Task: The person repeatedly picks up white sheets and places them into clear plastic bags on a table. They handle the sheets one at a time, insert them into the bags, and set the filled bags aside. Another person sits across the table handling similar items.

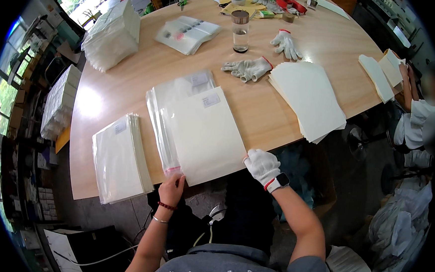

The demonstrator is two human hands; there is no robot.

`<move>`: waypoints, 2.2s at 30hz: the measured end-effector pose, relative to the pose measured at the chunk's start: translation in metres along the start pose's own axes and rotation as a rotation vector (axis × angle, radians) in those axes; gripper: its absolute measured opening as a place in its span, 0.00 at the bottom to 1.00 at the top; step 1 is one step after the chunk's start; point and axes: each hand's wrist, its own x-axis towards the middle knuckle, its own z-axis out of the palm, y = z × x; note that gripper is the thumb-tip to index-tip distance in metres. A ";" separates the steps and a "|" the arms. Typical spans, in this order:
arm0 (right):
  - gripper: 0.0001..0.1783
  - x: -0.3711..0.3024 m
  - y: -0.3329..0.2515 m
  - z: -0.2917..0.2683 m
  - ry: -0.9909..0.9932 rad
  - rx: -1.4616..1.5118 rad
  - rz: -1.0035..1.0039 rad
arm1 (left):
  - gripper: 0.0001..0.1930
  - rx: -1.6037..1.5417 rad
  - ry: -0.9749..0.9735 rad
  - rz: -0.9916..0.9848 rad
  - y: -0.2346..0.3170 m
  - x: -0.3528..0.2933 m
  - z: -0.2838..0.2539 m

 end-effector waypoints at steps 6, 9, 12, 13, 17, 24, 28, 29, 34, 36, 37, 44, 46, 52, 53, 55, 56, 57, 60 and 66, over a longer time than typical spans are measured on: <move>0.14 -0.014 -0.005 0.002 -0.126 0.799 0.454 | 0.16 -1.189 -0.177 -0.699 0.019 -0.008 -0.007; 0.10 -0.028 -0.014 0.006 -0.120 0.993 0.455 | 0.17 -1.175 -0.315 -0.519 0.016 0.000 -0.027; 0.08 -0.034 -0.052 0.024 -0.077 1.000 0.347 | 0.17 -1.113 -0.211 -0.260 -0.010 -0.002 -0.072; 0.07 -0.030 -0.070 0.031 -0.056 0.943 0.282 | 0.17 -1.099 -0.170 -0.216 -0.024 -0.009 -0.092; 0.05 0.006 -0.167 0.063 -0.044 0.906 -0.176 | 0.16 -0.861 0.046 -0.226 -0.112 -0.030 -0.167; 0.15 0.028 -0.277 0.092 -0.404 0.595 -0.221 | 0.24 -0.481 0.124 -0.459 -0.262 -0.063 -0.156; 0.19 0.022 -0.256 0.090 -0.344 0.606 -0.208 | 0.33 0.035 0.285 -0.563 -0.252 -0.063 -0.139; 0.18 0.019 -0.240 0.086 -0.272 0.695 -0.302 | 0.37 0.350 0.187 -0.747 -0.242 -0.058 -0.139; 0.07 -0.016 -0.099 0.030 -0.250 1.071 0.168 | 0.32 0.563 0.324 -0.428 -0.190 -0.022 -0.145; 0.06 -0.030 -0.032 -0.003 0.166 1.142 0.358 | 0.29 0.491 0.345 -0.249 -0.175 -0.009 -0.140; 0.07 -0.030 0.001 -0.019 0.362 1.216 0.576 | 0.26 0.501 0.297 -0.266 -0.168 -0.003 -0.136; 0.08 -0.031 0.125 -0.080 0.663 1.501 0.977 | 0.23 -0.031 0.276 -0.021 -0.106 0.028 -0.119; 0.08 -0.029 0.136 -0.080 0.681 1.574 1.014 | 0.22 -0.097 0.214 0.040 -0.084 0.033 -0.111; 0.11 -0.016 0.177 -0.085 0.776 1.914 0.943 | 0.21 -0.310 -0.151 0.164 -0.027 0.060 -0.078; 0.10 -0.014 0.184 -0.087 0.743 1.816 0.901 | 0.22 -0.317 -0.126 0.257 -0.018 0.065 -0.069; 0.08 -0.006 0.198 -0.097 0.644 1.775 0.824 | 0.23 -0.240 -0.162 0.273 0.003 0.074 -0.048; 0.07 0.000 0.202 -0.103 0.681 1.757 0.870 | 0.24 -0.189 -0.155 0.267 0.012 0.078 -0.037; 0.06 0.003 0.203 -0.108 0.605 1.591 0.873 | 0.21 0.030 -0.208 0.299 0.018 0.083 -0.028; 0.05 0.005 0.185 -0.118 0.660 1.366 0.806 | 0.11 0.287 -0.178 0.391 0.019 0.097 -0.011; 0.18 -0.073 0.071 -0.101 0.606 1.396 0.568 | 0.05 0.067 -0.081 0.227 0.004 0.114 0.008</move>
